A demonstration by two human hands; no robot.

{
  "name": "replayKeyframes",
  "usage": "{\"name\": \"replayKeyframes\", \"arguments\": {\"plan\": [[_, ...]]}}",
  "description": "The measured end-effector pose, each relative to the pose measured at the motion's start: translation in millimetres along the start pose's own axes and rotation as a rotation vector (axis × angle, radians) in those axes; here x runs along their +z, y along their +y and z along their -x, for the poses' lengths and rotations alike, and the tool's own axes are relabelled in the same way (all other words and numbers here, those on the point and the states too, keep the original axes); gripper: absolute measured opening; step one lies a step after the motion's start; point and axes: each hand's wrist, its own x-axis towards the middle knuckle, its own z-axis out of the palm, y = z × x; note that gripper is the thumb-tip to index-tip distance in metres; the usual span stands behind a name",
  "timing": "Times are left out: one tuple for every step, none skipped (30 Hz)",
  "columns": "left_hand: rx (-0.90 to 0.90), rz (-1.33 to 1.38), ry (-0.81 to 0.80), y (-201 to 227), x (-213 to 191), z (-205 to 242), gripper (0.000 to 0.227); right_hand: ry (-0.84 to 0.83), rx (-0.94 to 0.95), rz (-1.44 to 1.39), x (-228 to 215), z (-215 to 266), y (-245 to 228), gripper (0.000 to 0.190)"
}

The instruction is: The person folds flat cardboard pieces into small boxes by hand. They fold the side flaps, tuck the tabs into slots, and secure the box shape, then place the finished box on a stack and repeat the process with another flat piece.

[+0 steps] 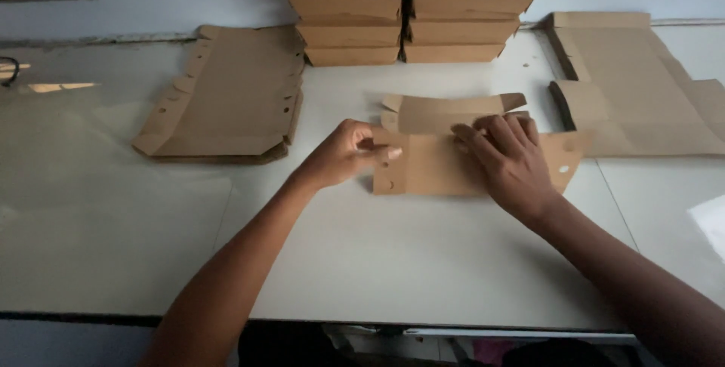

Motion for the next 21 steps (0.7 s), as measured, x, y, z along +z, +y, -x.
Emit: {"name": "replayKeyframes", "arguments": {"plan": [[0.004,-0.001,-0.003,21,5,2,0.027,0.002,0.002,0.004,1,-1,3,0.015],[-0.04,-0.01,0.059,42,10,6,0.03,-0.033,0.003,0.012,4,-2,5,0.023],[-0.084,-0.018,0.121,62,14,10,0.032,-0.068,0.003,0.02,6,-4,6,0.033],[-0.086,-0.016,0.12,40,11,6,0.032,-0.07,0.004,0.02,8,-5,7,0.033],[-0.131,-0.11,0.165,17,8,2,0.034,-0.211,0.077,-0.07,9,-6,7,0.042],[-0.175,-0.204,0.209,-5,5,-3,0.037,-0.351,0.15,-0.158,10,-6,8,0.051],[-0.175,-0.203,0.207,11,9,1,0.037,-0.352,0.152,-0.156,12,-5,8,0.051],[-0.177,-0.394,0.223,27,11,4,0.046,-0.372,0.147,-0.204,13,-5,7,0.047],[-0.178,-0.586,0.237,43,14,7,0.061,-0.391,0.142,-0.252,15,-5,6,0.044],[-0.178,-0.588,0.238,40,17,7,0.061,-0.388,0.141,-0.253,21,0,6,0.044],[-0.045,-0.803,0.251,38,20,7,0.067,-0.402,0.133,-0.325,27,4,7,0.042],[0.093,-1.015,0.259,36,23,6,0.074,-0.415,0.126,-0.397,34,8,7,0.041],[0.093,-1.018,0.259,34,32,7,0.074,-0.413,0.126,-0.398,33,6,3,0.041],[0.228,-1.128,0.23,33,42,8,0.07,-0.487,0.159,-0.468,33,4,-1,0.052],[0.366,-1.234,0.2,31,52,9,0.067,-0.561,0.193,-0.539,32,3,-6,0.063],[0.367,-1.234,0.199,29,60,8,0.067,-0.56,0.194,-0.539,39,8,-3,0.063],[0.285,-1.118,0.018,28,67,7,0.069,-0.644,0.177,-0.479,45,13,0,0.069],[0.204,-0.994,-0.158,27,76,5,0.071,-0.728,0.162,-0.418,52,18,4,0.075],[0.206,-0.993,-0.159,32,74,6,0.071,-0.728,0.164,-0.416,45,15,2,0.075],[0.144,-0.954,-0.214,36,72,7,0.071,-0.785,0.141,-0.379,40,12,0,0.074],[0.081,-0.913,-0.268,41,70,9,0.072,-0.842,0.117,-0.341,34,8,-2,0.074]]}}
